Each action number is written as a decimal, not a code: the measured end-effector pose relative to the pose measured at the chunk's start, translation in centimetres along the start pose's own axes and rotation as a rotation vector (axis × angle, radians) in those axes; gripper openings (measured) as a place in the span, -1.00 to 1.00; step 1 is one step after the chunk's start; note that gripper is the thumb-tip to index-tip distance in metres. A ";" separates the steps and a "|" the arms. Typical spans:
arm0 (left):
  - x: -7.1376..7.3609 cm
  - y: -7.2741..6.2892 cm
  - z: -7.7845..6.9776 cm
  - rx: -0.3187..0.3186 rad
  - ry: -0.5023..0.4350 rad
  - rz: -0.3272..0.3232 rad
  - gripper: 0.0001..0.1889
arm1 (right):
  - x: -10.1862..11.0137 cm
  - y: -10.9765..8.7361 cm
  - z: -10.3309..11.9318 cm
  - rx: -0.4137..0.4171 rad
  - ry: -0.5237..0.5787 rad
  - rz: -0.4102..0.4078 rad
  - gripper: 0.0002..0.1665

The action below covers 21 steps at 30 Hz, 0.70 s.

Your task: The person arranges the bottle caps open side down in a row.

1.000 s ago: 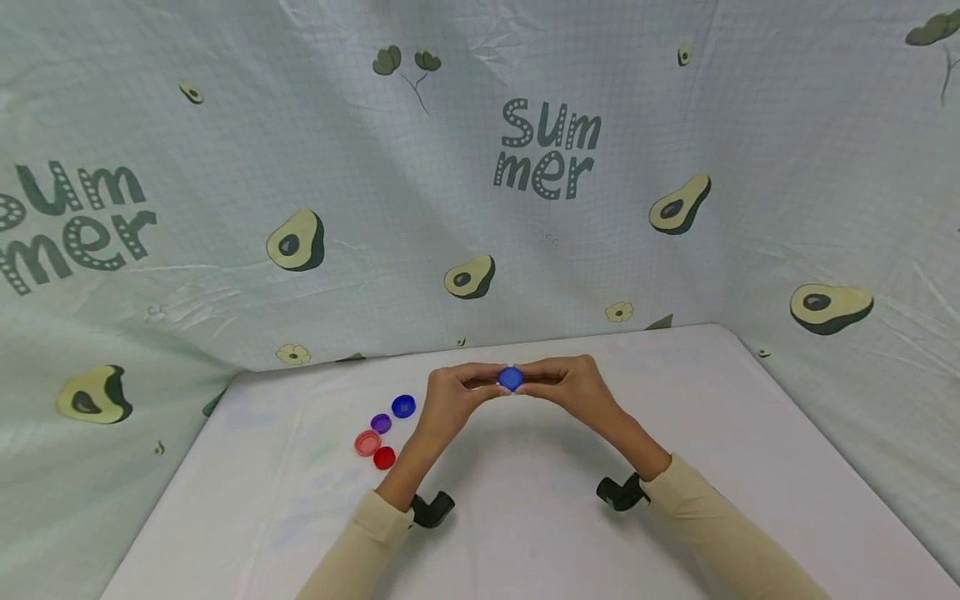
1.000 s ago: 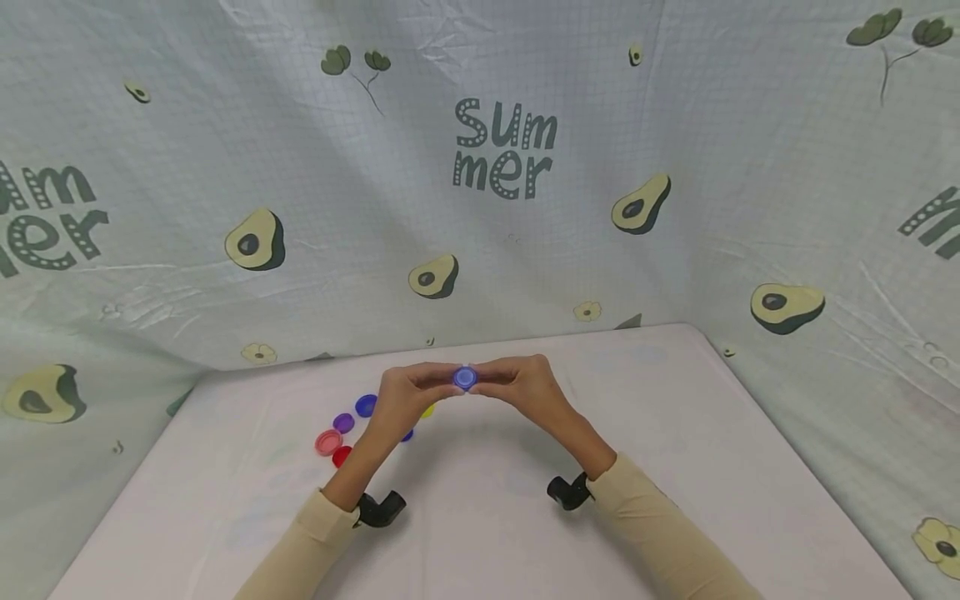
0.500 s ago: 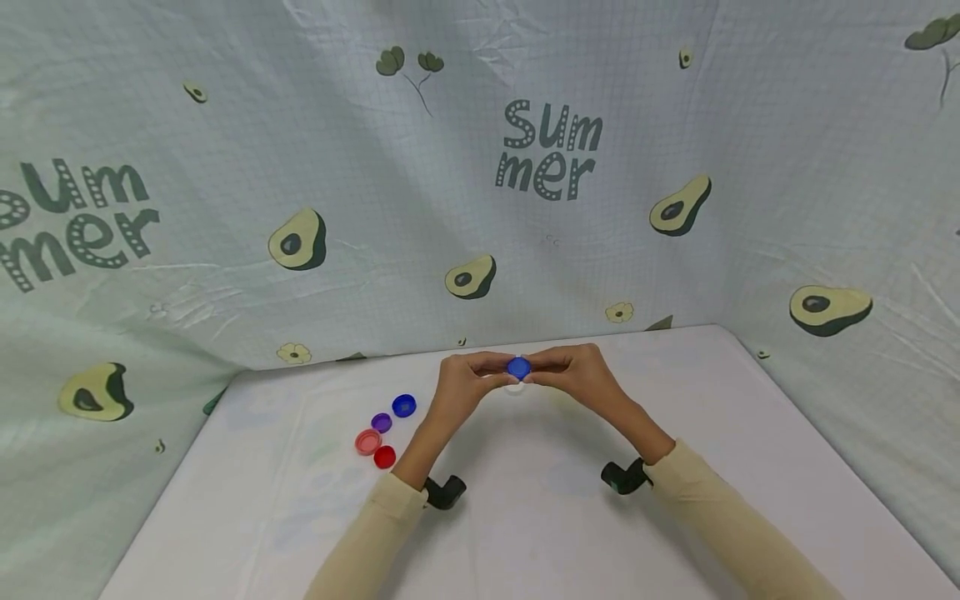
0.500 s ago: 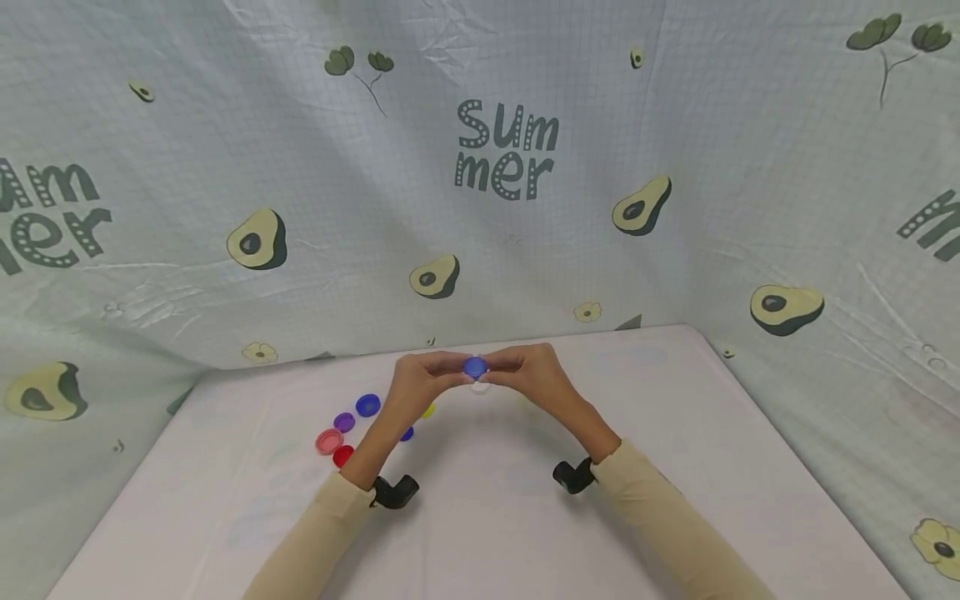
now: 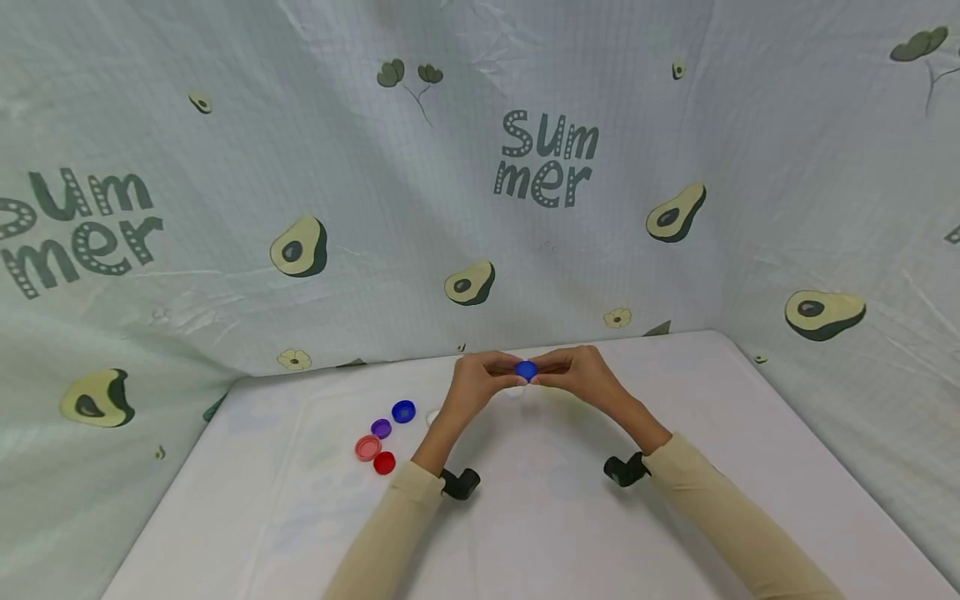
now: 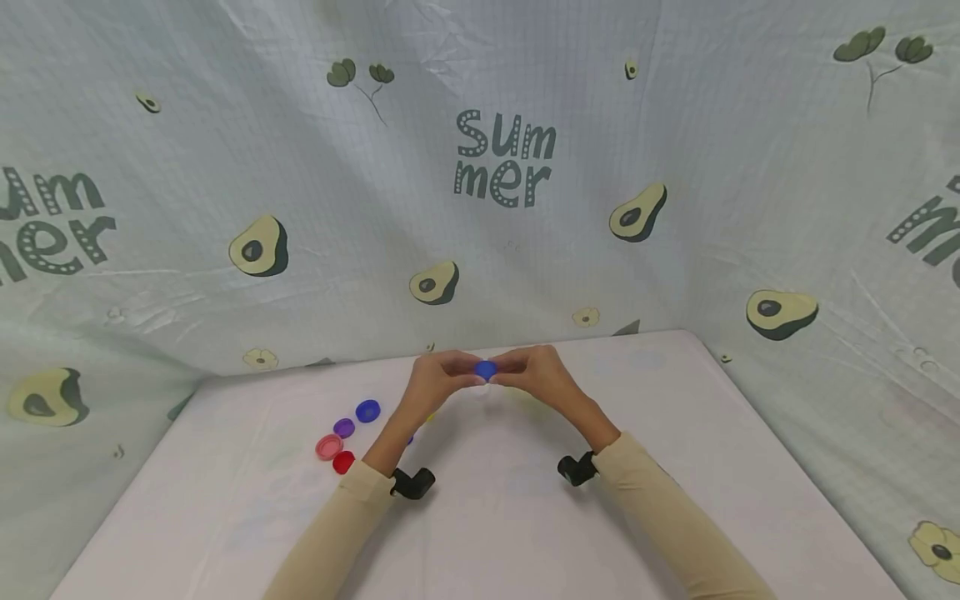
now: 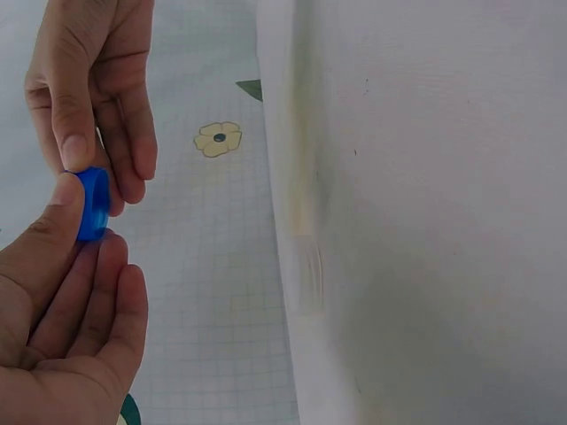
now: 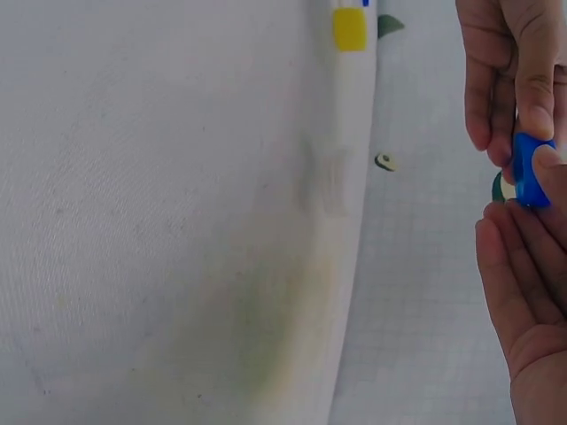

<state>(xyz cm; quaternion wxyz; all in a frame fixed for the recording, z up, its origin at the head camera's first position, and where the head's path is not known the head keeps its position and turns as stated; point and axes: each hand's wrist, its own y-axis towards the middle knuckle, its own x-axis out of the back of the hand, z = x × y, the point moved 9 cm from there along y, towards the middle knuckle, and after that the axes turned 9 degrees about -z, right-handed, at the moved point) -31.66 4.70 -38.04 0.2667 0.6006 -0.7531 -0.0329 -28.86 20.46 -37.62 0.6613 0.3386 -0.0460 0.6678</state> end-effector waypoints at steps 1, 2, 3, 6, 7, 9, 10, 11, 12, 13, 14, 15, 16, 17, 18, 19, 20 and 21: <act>-0.1 0.1 0.1 0.001 0.008 0.003 -0.71 | -0.1 0.0 -0.2 -0.007 -0.008 0.005 -0.62; -0.2 0.2 0.2 0.000 0.014 0.009 -0.71 | -0.2 0.1 -0.4 -0.011 -0.017 0.007 -0.61; -0.3 0.3 0.3 -0.001 0.021 0.014 -0.72 | -0.3 0.1 -0.6 -0.010 -0.026 0.008 -0.61; -0.7 0.6 0.4 -0.001 0.022 0.029 -0.72 | -0.3 0.3 -1.0 -0.007 -0.047 0.006 -0.62; -0.9 0.8 0.5 0.002 0.019 0.034 -0.72 | -0.2 0.3 -1.2 -0.010 -0.052 0.004 -0.62; -1.3 1.1 0.6 0.002 0.027 0.043 -0.71 | -0.1 0.4 -1.6 -0.016 -0.059 0.002 -0.62; -1.5 1.2 0.8 0.005 0.031 0.047 -0.71 | -0.1 0.5 -1.8 -0.019 -0.062 0.003 -0.61; -1.7 1.4 0.9 0.005 0.035 0.052 -0.71 | -0.1 0.5 -2.1 -0.024 -0.065 0.004 -0.60; -1.8 1.4 1.1 0.009 0.040 0.056 -0.71 | -0.1 0.5 -2.4 -0.036 -0.067 0.005 -0.60; -2.0 1.5 1.2 0.013 0.044 0.062 -0.70 | -0.1 0.5 -2.6 -0.041 -0.067 0.007 -0.59; -2.2 1.6 1.3 0.015 0.051 0.069 -0.70 | -0.1 0.5 -2.9 -0.045 -0.065 0.008 -0.58; -2.3 1.7 1.4 0.019 0.053 0.076 -0.70 | -0.2 0.5 -3.1 -0.050 -0.063 0.011 -0.58; -2.5 1.8 1.5 0.024 0.053 0.084 -0.71 | -0.2 0.6 -3.3 -0.050 -0.063 0.012 -0.58; -2.6 1.8 1.6 0.023 0.055 0.093 -0.71 | -0.2 0.6 -3.5 -0.053 -0.061 0.012 -0.58; -2.7 1.9 1.7 0.026 0.058 0.100 -0.71 | -0.3 0.6 -3.7 -0.052 -0.059 0.013 -0.59; -2.9 2.0 1.8 0.025 0.063 0.108 -0.71 | -0.3 0.7 -3.9 -0.050 -0.060 0.015 -0.59; -3.0 2.1 1.8 0.023 0.068 0.114 -0.71 | -0.3 0.7 -4.1 -0.047 -0.062 0.016 -0.59; -3.1 2.2 1.8 0.020 0.070 0.119 -0.71 | -0.2 0.8 -4.2 -0.042 -0.065 0.016 -0.60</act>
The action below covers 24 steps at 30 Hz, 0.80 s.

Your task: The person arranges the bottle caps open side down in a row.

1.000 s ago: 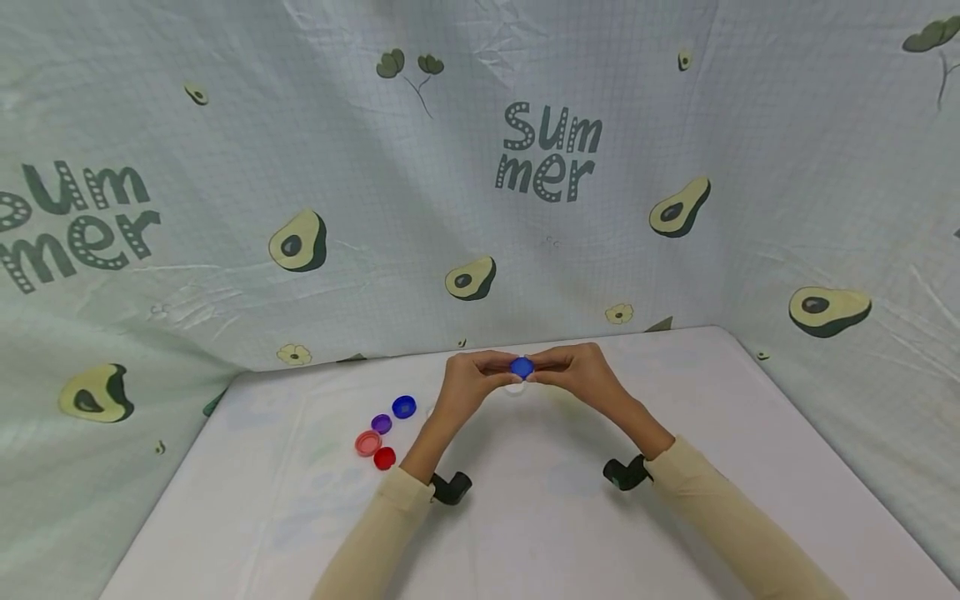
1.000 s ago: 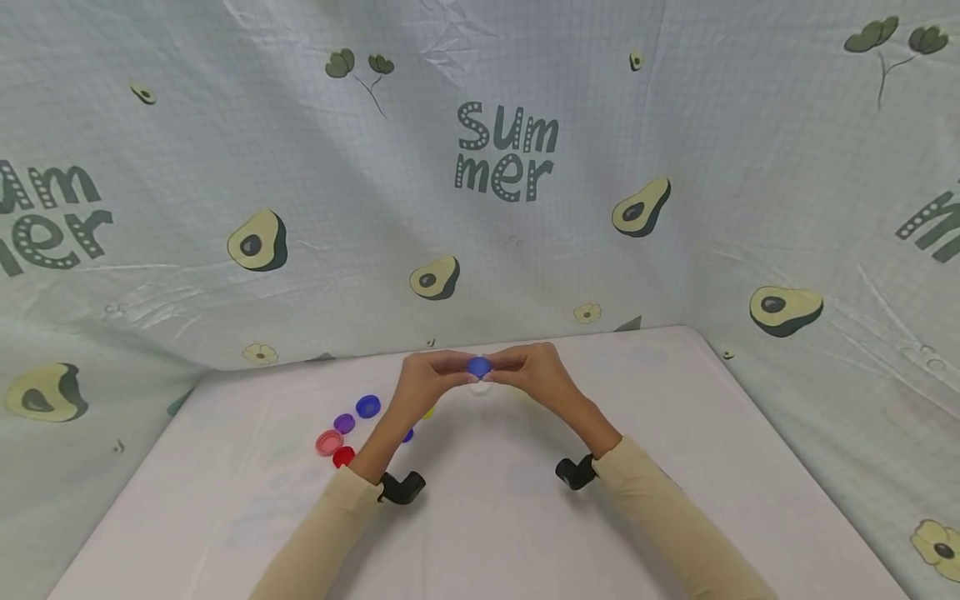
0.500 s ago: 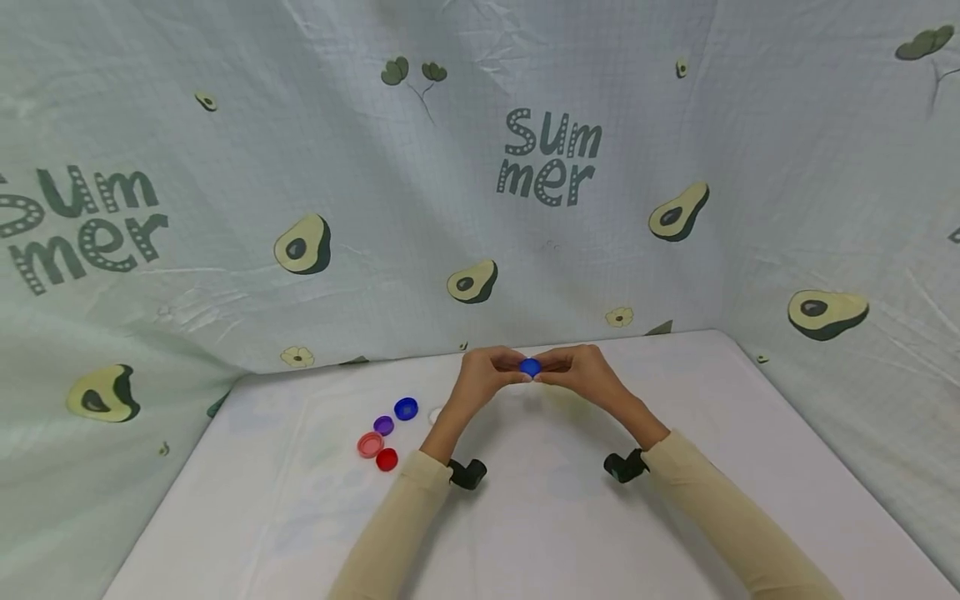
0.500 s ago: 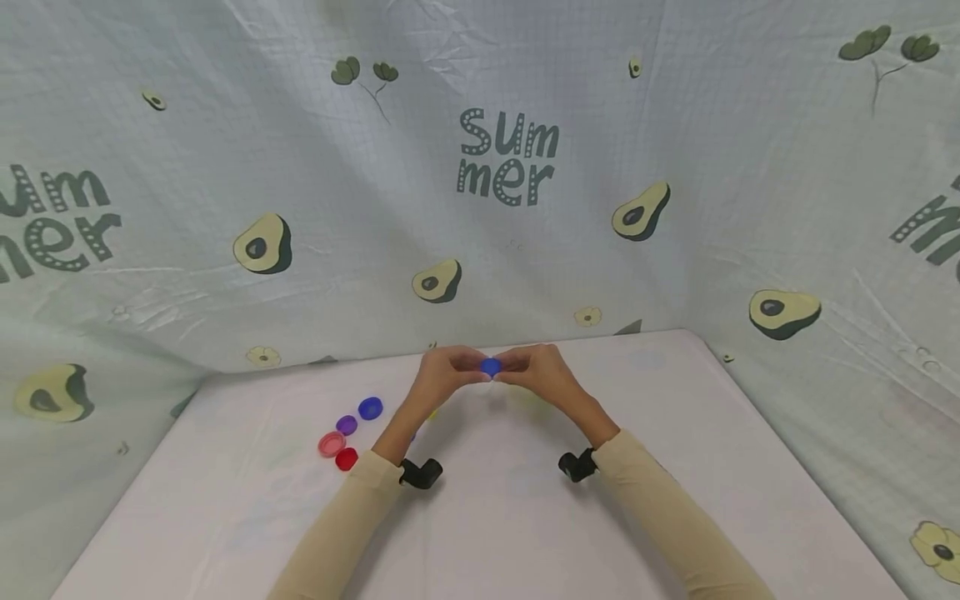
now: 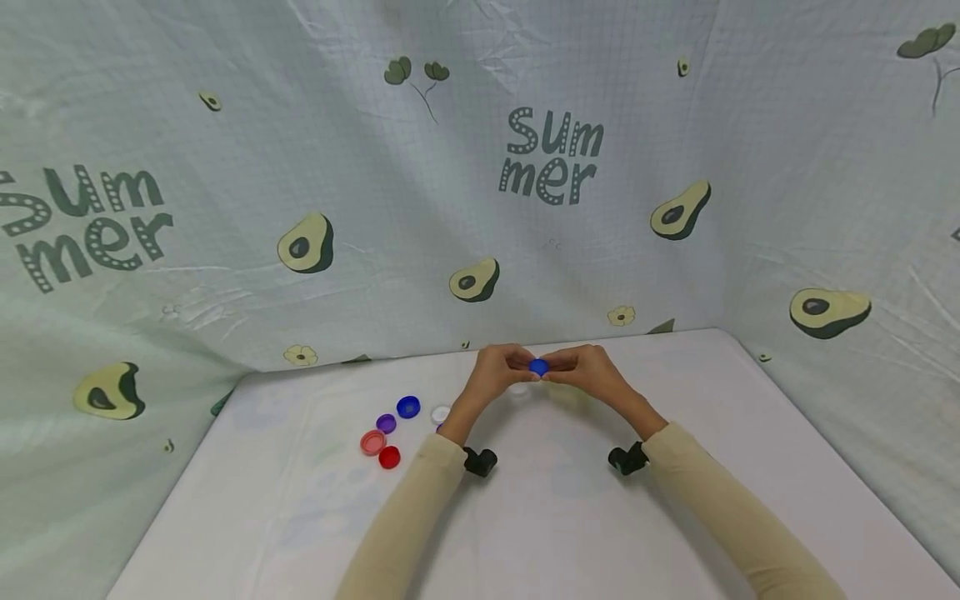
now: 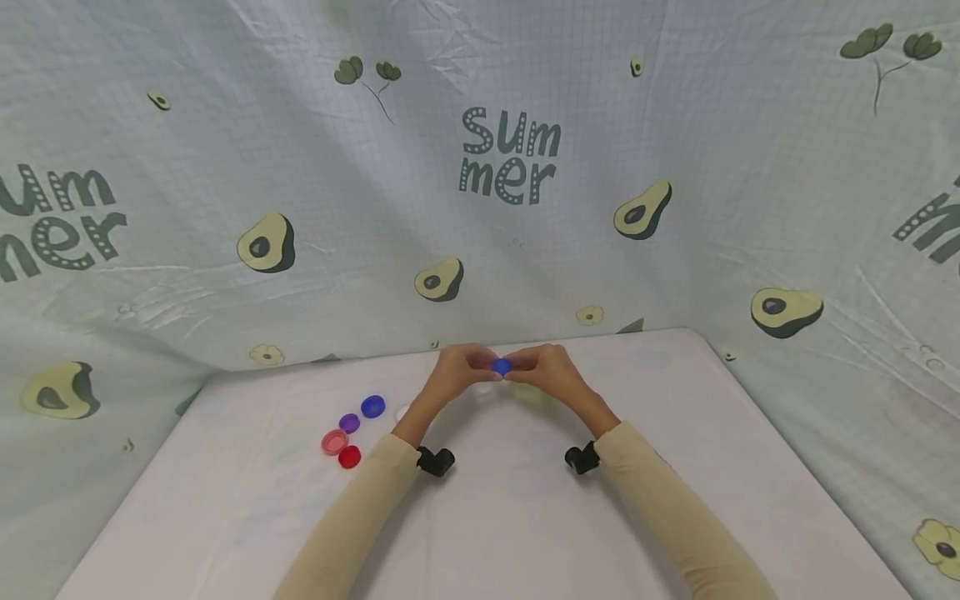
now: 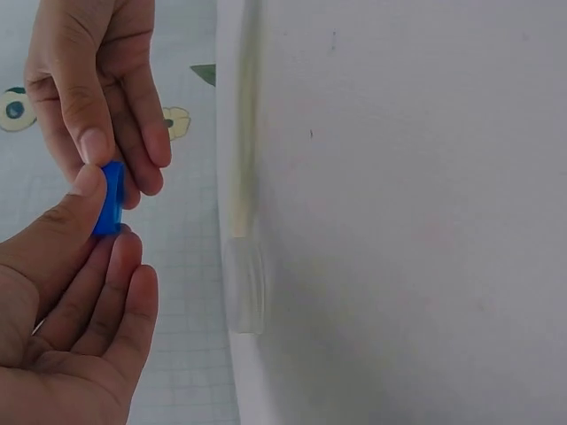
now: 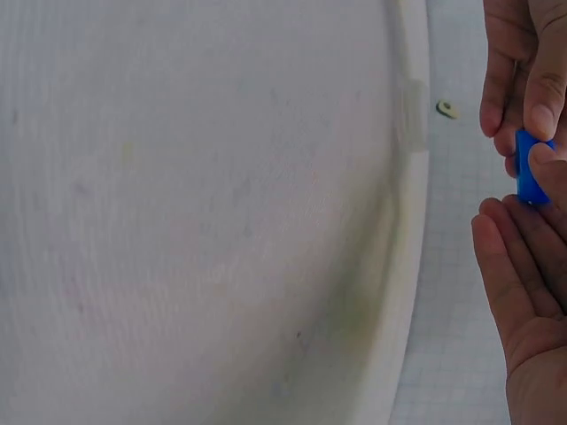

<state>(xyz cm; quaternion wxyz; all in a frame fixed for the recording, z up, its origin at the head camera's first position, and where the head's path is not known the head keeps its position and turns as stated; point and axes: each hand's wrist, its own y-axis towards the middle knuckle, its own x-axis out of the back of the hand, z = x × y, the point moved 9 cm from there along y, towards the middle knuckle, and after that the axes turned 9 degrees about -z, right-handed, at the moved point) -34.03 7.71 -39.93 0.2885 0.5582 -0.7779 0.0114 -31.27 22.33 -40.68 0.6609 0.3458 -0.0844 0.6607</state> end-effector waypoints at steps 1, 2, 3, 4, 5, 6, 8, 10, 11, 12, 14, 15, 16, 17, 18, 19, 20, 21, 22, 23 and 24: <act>-0.1 0.1 0.0 -0.004 0.003 0.004 -0.72 | 0.1 0.1 -0.2 0.001 -0.006 -0.002 -0.60; -0.2 0.3 0.1 -0.008 0.005 0.007 -0.72 | 0.1 0.2 -0.4 0.001 -0.011 -0.004 -0.61; -0.4 0.4 0.1 -0.012 0.005 0.009 -0.72 | 0.2 0.3 -0.6 0.000 -0.016 -0.006 -0.61; -0.5 0.6 0.2 -0.014 0.005 0.011 -0.72 | 0.2 0.4 -0.8 -0.001 -0.022 -0.008 -0.62; -0.6 0.7 0.3 -0.013 0.006 0.012 -0.73 | 0.2 0.5 -1.0 0.003 -0.032 -0.008 -0.62; -0.7 0.8 0.4 -0.011 0.005 0.012 -0.73 | 0.2 0.5 -1.1 0.006 -0.040 -0.008 -0.62; -0.9 1.0 0.8 -0.003 0.005 0.010 -0.74 | 0.1 0.7 -1.4 0.006 -0.053 -0.001 -0.63; -1.1 1.1 1.2 0.010 0.001 0.009 -0.73 | -0.1 0.7 -1.7 -0.002 -0.060 0.009 -0.63; -1.2 1.1 1.4 0.015 -0.004 0.008 -0.72 | -0.2 0.8 -1.9 -0.008 -0.063 0.015 -0.63; -1.3 1.1 1.5 0.018 -0.011 0.008 -0.71 | -0.3 0.8 -2.0 -0.021 -0.060 0.020 -0.63; -1.4 1.1 1.7 0.025 -0.019 0.010 -0.70 | -0.5 0.8 -2.4 -0.043 -0.060 0.028 -0.63; -1.5 1.1 1.7 0.028 -0.019 0.011 -0.69 | -0.6 0.8 -2.4 -0.051 -0.060 0.032 -0.63; -1.5 1.1 1.7 0.030 -0.018 0.012 -0.69 | -0.6 0.8 -2.5 -0.056 -0.061 0.035 -0.63; -1.5 1.1 1.8 0.032 -0.011 0.012 -0.69 | -0.7 0.9 -2.6 -0.059 -0.064 0.038 -0.63; -1.5 1.1 1.8 0.037 -0.003 0.014 -0.70 | -0.8 0.9 -2.7 -0.063 -0.063 0.042 -0.63; -1.5 1.1 1.8 0.039 0.007 0.015 -0.71 | -0.9 0.9 -2.7 -0.063 -0.064 0.047 -0.63; -1.5 1.0 1.8 0.041 0.013 0.017 -0.71 | -0.9 0.9 -2.7 -0.064 -0.062 0.051 -0.63; -1.5 1.1 1.8 0.042 0.018 0.019 -0.71 | -1.0 1.0 -2.7 -0.064 -0.062 0.054 -0.63; -1.5 1.1 1.9 0.042 0.023 0.020 -0.71 | -1.0 1.0 -2.7 -0.064 -0.059 0.057 -0.63; -1.5 1.1 1.9 0.041 0.027 0.022 -0.72 | -1.1 1.0 -2.7 -0.064 -0.059 0.060 -0.62; -1.6 1.1 1.9 0.041 0.030 0.025 -0.72 | -1.1 1.0 -2.7 -0.064 -0.059 0.062 -0.62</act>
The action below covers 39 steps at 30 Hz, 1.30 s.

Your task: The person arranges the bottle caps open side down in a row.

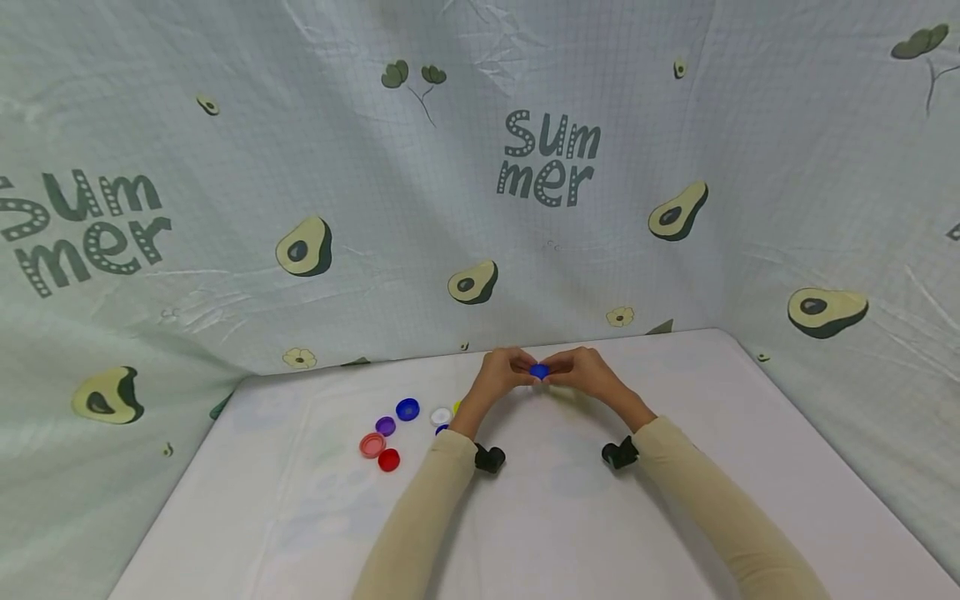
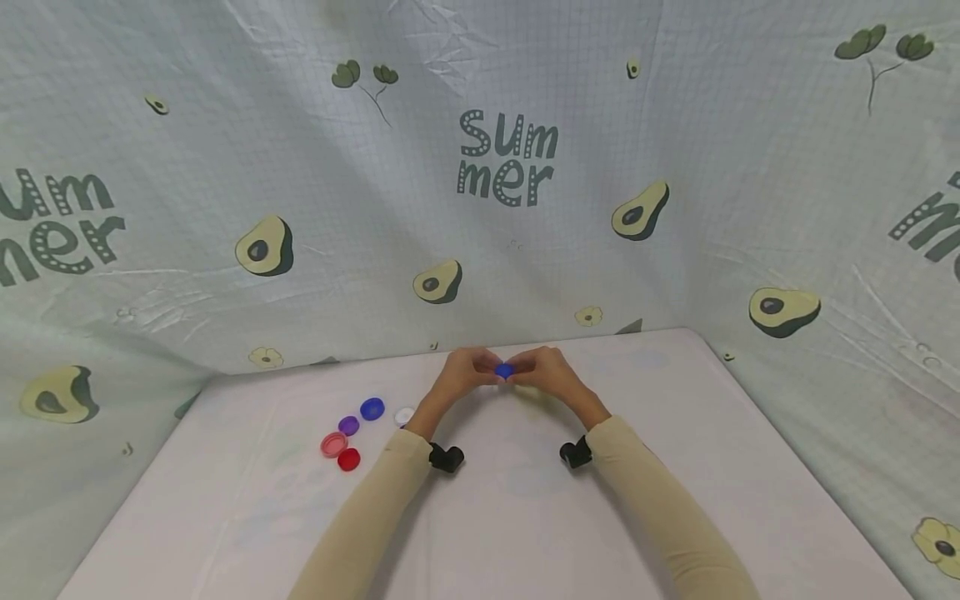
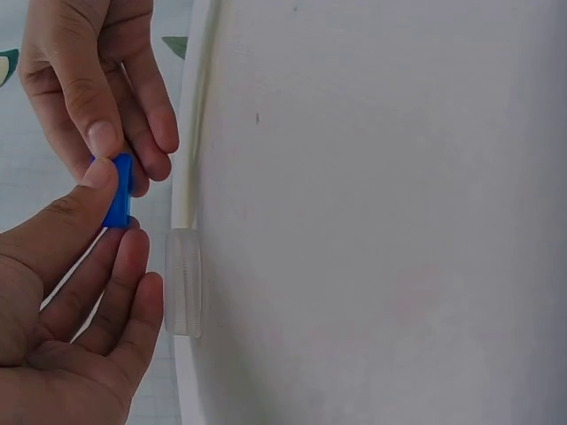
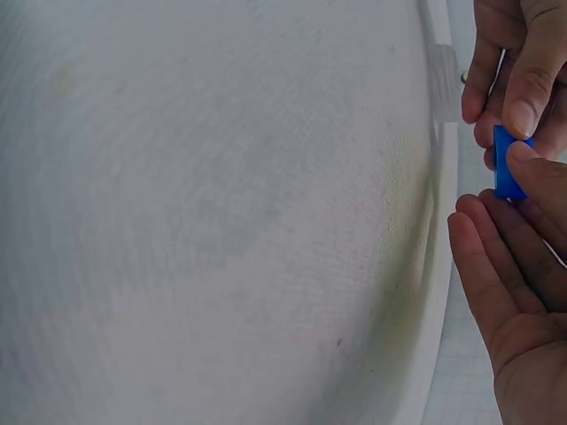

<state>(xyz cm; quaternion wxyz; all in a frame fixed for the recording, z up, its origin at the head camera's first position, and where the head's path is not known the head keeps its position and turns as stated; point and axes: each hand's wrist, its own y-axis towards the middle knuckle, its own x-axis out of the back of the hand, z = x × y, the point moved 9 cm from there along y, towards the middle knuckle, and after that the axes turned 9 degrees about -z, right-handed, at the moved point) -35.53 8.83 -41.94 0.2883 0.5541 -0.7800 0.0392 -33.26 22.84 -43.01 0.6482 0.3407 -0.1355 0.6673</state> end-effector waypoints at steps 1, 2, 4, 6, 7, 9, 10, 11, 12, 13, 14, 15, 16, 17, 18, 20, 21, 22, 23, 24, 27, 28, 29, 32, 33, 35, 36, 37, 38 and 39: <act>0.0 0.0 0.0 -0.003 0.002 0.001 -0.72 | 0.0 0.0 0.0 0.003 -0.003 0.001 -0.62; -0.1 0.1 0.1 -0.004 0.003 0.003 -0.72 | 0.0 0.0 0.0 0.003 -0.005 0.001 -0.62; -0.1 0.2 0.1 -0.008 0.008 0.007 -0.71 | -0.1 0.1 0.1 0.002 -0.009 0.001 -0.62; -0.1 0.2 0.2 -0.012 0.017 0.012 -0.71 | -0.1 0.1 0.2 0.006 -0.011 0.002 -0.63; -0.1 0.3 0.2 -0.013 0.023 0.014 -0.71 | -0.1 0.1 0.2 0.009 -0.013 0.001 -0.64; -0.2 0.4 0.2 -0.015 0.032 0.018 -0.71 | -0.1 0.1 0.3 0.012 -0.015 0.001 -0.64; -0.2 0.4 0.2 -0.016 0.038 0.021 -0.71 | -0.1 0.1 0.3 0.015 -0.015 -0.001 -0.65; -0.3 0.4 0.3 -0.015 0.045 0.023 -0.71 | -0.1 0.1 0.3 0.016 -0.016 -0.002 -0.65; -0.3 0.5 0.3 -0.012 0.051 0.025 -0.71 | -0.1 0.2 0.3 0.015 -0.021 -0.002 -0.65; -0.3 0.5 0.4 -0.009 0.058 0.026 -0.71 | -0.2 0.2 0.2 0.011 -0.021 -0.002 -0.65; -0.4 0.5 0.5 -0.004 0.064 0.029 -0.71 | -0.2 0.3 0.1 0.009 -0.023 -0.001 -0.66; -0.4 0.5 0.6 0.002 0.071 0.031 -0.72 | -0.3 0.4 0.1 0.005 -0.025 0.000 -0.66; -0.4 0.6 0.7 0.011 0.079 0.034 -0.72 | -0.4 0.5 0.0 0.002 -0.028 0.001 -0.67; -0.5 0.6 0.9 0.021 0.087 0.036 -0.72 | -0.4 0.5 -0.1 -0.005 -0.032 0.004 -0.67; -0.5 0.6 1.0 0.031 0.093 0.038 -0.73 | -0.5 0.6 -0.2 -0.011 -0.037 0.008 -0.68; -0.6 0.7 1.3 0.049 0.110 0.042 -0.74 | -0.6 0.7 -0.2 -0.018 -0.047 0.017 -0.68; -0.6 0.7 1.4 0.055 0.118 0.044 -0.74 | -0.7 0.7 -0.2 -0.023 -0.051 0.022 -0.68; -0.7 0.7 1.5 0.061 0.126 0.046 -0.74 | -0.7 0.7 -0.2 -0.028 -0.054 0.026 -0.68; -0.7 0.8 1.5 0.064 0.133 0.047 -0.75 | -0.8 0.7 -0.2 -0.029 -0.058 0.031 -0.68; -0.7 0.8 1.6 0.065 0.138 0.050 -0.75 | -0.8 0.7 -0.2 -0.029 -0.060 0.035 -0.68; -0.9 0.8 1.7 0.065 0.142 0.054 -0.74 | -0.8 0.7 -0.1 -0.036 -0.061 0.042 -0.68; -0.9 0.8 1.7 0.066 0.144 0.056 -0.75 | -0.9 0.7 -0.1 -0.039 -0.063 0.045 -0.68; -0.9 0.9 1.7 0.065 0.146 0.057 -0.75 | -0.9 0.7 -0.1 -0.041 -0.067 0.048 -0.68; -1.0 0.8 1.8 0.065 0.154 0.060 -0.75 | -0.9 0.6 -0.2 -0.054 -0.069 0.057 -0.67; -1.0 0.8 1.8 0.065 0.156 0.062 -0.75 | -0.9 0.6 -0.2 -0.056 -0.072 0.061 -0.67; -1.1 0.8 1.8 0.063 0.161 0.068 -0.75 | -1.0 0.7 -0.3 -0.056 -0.072 0.065 -0.67; -1.1 0.7 1.8 0.063 0.160 0.072 -0.75 | -1.0 0.7 -0.3 -0.055 -0.068 0.068 -0.67; -1.1 0.7 1.8 0.059 0.165 0.077 -0.75 | -1.1 0.7 -0.3 -0.051 -0.070 0.072 -0.68; -1.2 0.7 1.7 0.055 0.168 0.082 -0.75 | -1.2 0.7 -0.2 -0.046 -0.071 0.077 -0.68; -1.2 0.6 1.7 0.053 0.173 0.087 -0.75 | -1.2 0.7 -0.2 -0.042 -0.072 0.083 -0.69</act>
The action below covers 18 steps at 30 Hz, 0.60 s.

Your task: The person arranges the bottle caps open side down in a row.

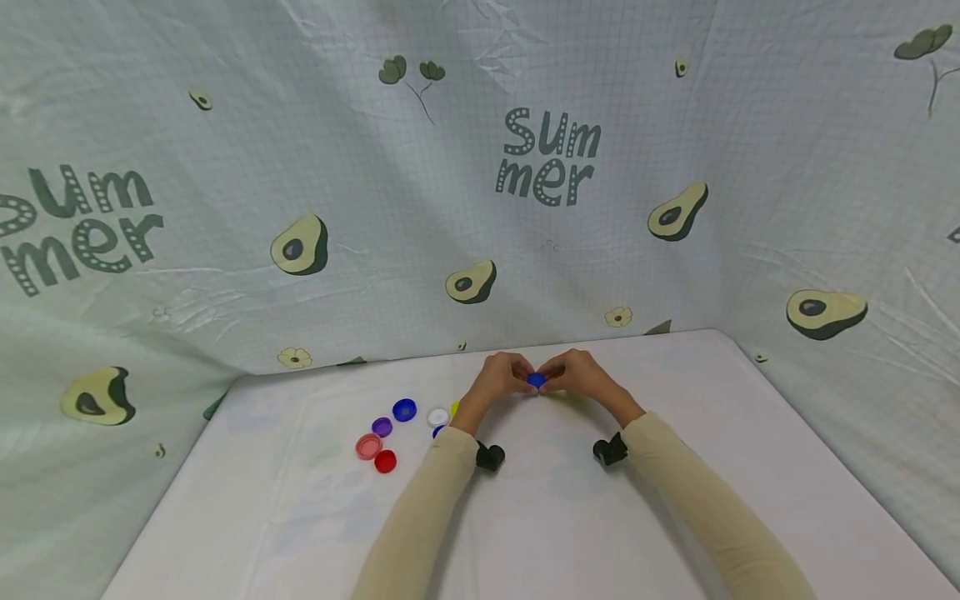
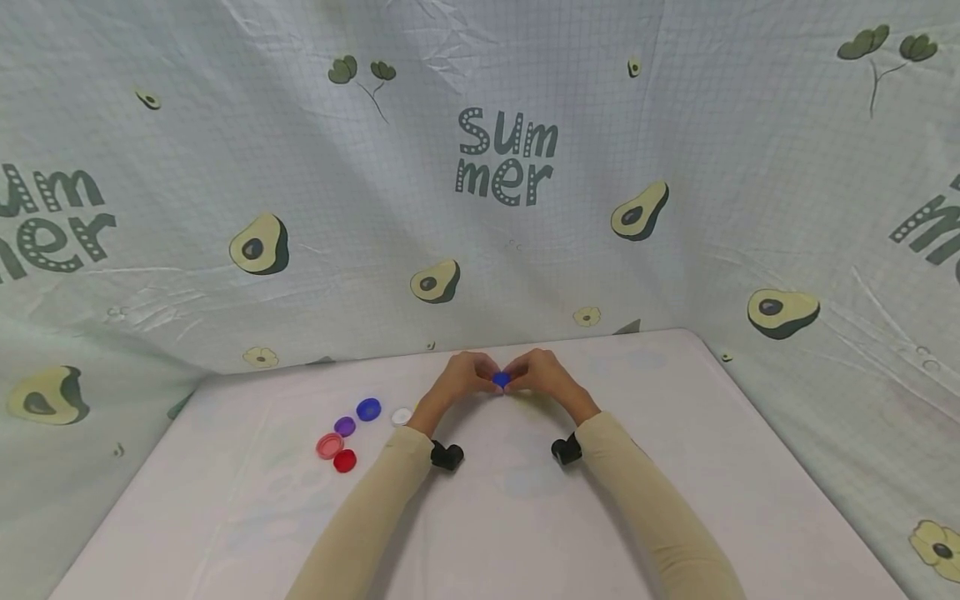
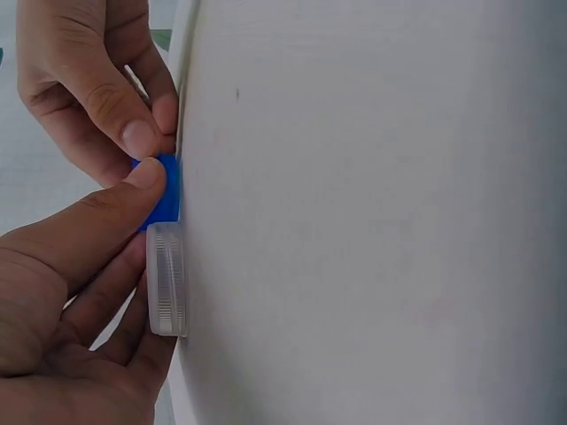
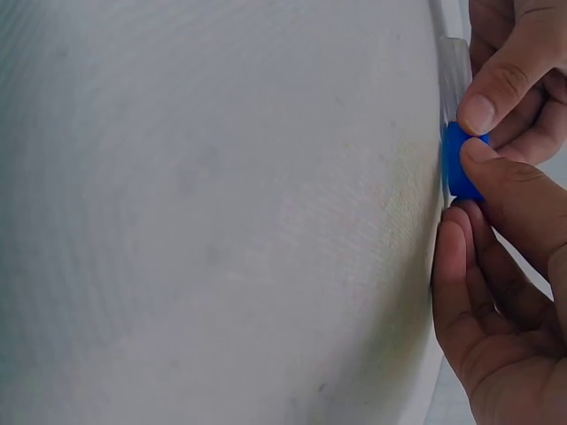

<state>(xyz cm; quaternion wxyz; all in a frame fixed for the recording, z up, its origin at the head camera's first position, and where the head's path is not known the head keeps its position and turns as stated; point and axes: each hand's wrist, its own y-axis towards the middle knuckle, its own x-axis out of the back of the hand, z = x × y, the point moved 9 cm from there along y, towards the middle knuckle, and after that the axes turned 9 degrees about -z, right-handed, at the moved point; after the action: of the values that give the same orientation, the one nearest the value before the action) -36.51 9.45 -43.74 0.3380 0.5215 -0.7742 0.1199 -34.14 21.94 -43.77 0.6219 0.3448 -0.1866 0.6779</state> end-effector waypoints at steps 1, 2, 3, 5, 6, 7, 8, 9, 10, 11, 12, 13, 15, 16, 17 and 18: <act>0.0 0.0 0.0 -0.002 0.007 0.005 -0.75 | -0.1 0.0 0.0 0.003 -0.003 0.005 -0.69; -0.1 0.0 -0.1 -0.003 0.009 0.010 -0.74 | -0.1 0.0 0.0 0.002 -0.006 0.009 -0.69; -0.1 0.0 -0.1 -0.002 0.015 0.013 -0.74 | -0.2 0.1 0.0 0.001 -0.011 0.013 -0.69; -0.1 -0.1 -0.3 0.004 0.024 0.022 -0.73 | -0.3 0.1 -0.2 -0.006 -0.017 0.019 -0.68; -0.1 -0.1 -0.3 0.009 0.028 0.025 -0.73 | -0.4 0.2 -0.3 -0.011 -0.021 0.021 -0.68; -0.1 -0.1 -0.3 0.015 0.027 0.028 -0.73 | -0.4 0.2 -0.3 -0.015 -0.025 0.021 -0.67; -0.1 -0.1 -0.4 0.019 0.029 0.030 -0.73 | -0.4 0.2 -0.4 -0.020 -0.024 0.021 -0.67; -0.1 -0.1 -0.5 0.020 0.035 0.031 -0.73 | -0.4 0.2 -0.5 -0.023 -0.023 0.021 -0.67; -0.1 -0.1 -0.5 0.021 0.040 0.032 -0.73 | -0.4 0.2 -0.5 -0.020 -0.024 0.021 -0.67; -0.1 -0.1 -0.5 0.024 0.043 0.033 -0.73 | -0.4 0.2 -0.4 -0.017 -0.026 0.022 -0.68; -0.1 -0.1 -0.5 0.024 0.044 0.033 -0.73 | -0.4 0.2 -0.4 -0.013 -0.028 0.022 -0.68; -0.1 -0.1 -0.6 0.025 0.045 0.035 -0.73 | -0.4 0.2 -0.4 -0.010 -0.028 0.023 -0.68; -0.2 -0.1 -0.6 0.025 0.055 0.045 -0.71 | -0.4 0.2 -0.4 -0.009 -0.027 0.028 -0.69; -0.3 0.0 -0.5 0.027 0.063 0.052 -0.69 | -0.4 0.2 -0.3 -0.011 -0.028 0.032 -0.69; -0.4 0.0 -0.4 0.031 0.071 0.057 -0.66 | -0.4 0.1 -0.3 -0.016 -0.027 0.037 -0.68; -0.3 -0.1 -0.5 0.022 0.085 0.058 -0.64 | -0.4 0.1 -0.3 -0.020 -0.025 0.039 -0.66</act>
<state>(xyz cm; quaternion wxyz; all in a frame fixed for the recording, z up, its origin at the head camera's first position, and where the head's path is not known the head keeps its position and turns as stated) -36.15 9.87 -43.54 0.3611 0.4970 -0.7726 0.1603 -34.31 21.87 -44.23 0.6095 0.3434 -0.2076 0.6837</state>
